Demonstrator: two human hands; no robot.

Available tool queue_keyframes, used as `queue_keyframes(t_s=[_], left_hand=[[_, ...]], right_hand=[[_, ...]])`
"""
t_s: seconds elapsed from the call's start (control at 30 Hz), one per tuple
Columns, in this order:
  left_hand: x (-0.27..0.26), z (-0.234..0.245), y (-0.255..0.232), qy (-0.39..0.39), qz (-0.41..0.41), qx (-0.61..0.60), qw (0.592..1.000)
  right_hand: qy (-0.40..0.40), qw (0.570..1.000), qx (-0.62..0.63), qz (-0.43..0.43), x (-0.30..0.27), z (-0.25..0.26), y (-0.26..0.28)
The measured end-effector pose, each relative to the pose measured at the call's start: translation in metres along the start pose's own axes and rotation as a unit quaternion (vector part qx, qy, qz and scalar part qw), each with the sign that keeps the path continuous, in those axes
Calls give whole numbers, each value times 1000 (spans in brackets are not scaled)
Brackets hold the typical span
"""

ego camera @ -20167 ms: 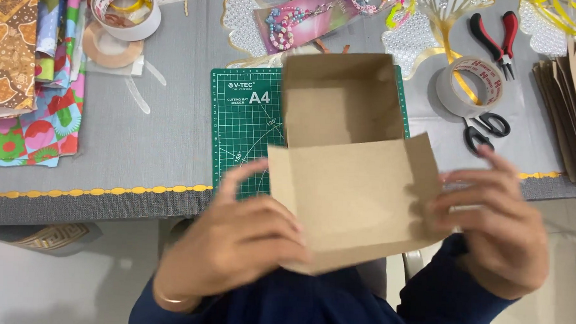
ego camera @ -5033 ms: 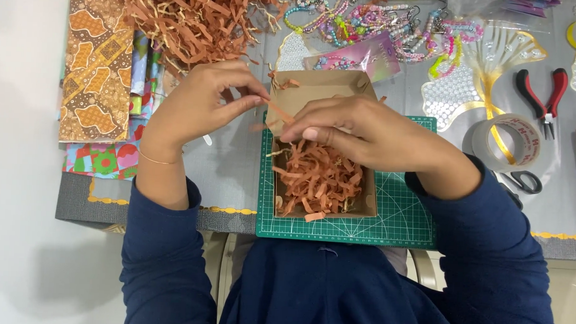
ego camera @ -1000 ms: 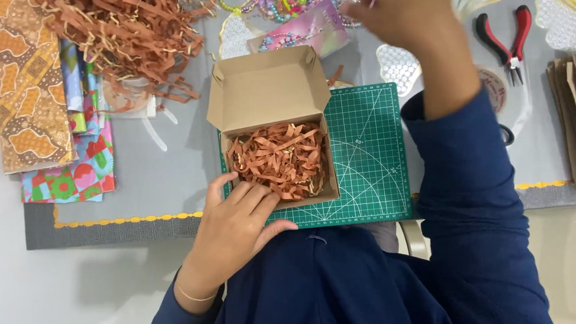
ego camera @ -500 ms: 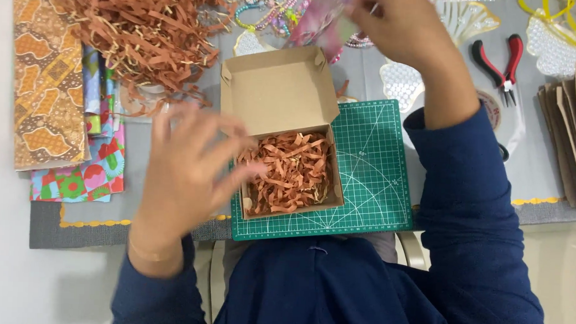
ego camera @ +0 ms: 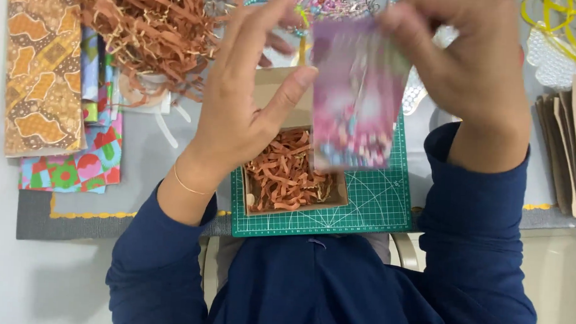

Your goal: Assembling a cardboard box, filling it with decorative shredded paper and jewelry, and wrapping it with paper and tape.

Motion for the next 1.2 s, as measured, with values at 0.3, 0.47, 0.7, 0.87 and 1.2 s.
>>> queue_keyframes(t_s=[0.3, 0.47, 0.7, 0.87, 1.2], left_hand=[[-5, 17, -4, -17, 81, -98, 992], [-61, 52, 6, -156, 179, -68, 969], [-127, 29, 6, -46, 302, -67, 950], [-133, 15, 1, 12, 279, 39, 959], [-125, 3, -19, 72, 196, 357, 910]], right_hand=[[199, 954, 217, -54, 16, -61, 25], [358, 880, 268, -162, -13, -100, 18], [268, 918, 148, -253, -37, -91, 8], [265, 940, 34, -212, -49, -102, 4], [210, 971, -30, -111, -60, -109, 17]])
Point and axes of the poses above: each hand's wrist, its own x-axis towards the middle knuckle, its own z-axis out of the back of the hand, y = z × x, the point moved 9 cm from there along x, towards the middle knuckle, and after that the axes turned 5 degrees about -z, right-handed, at the moved point
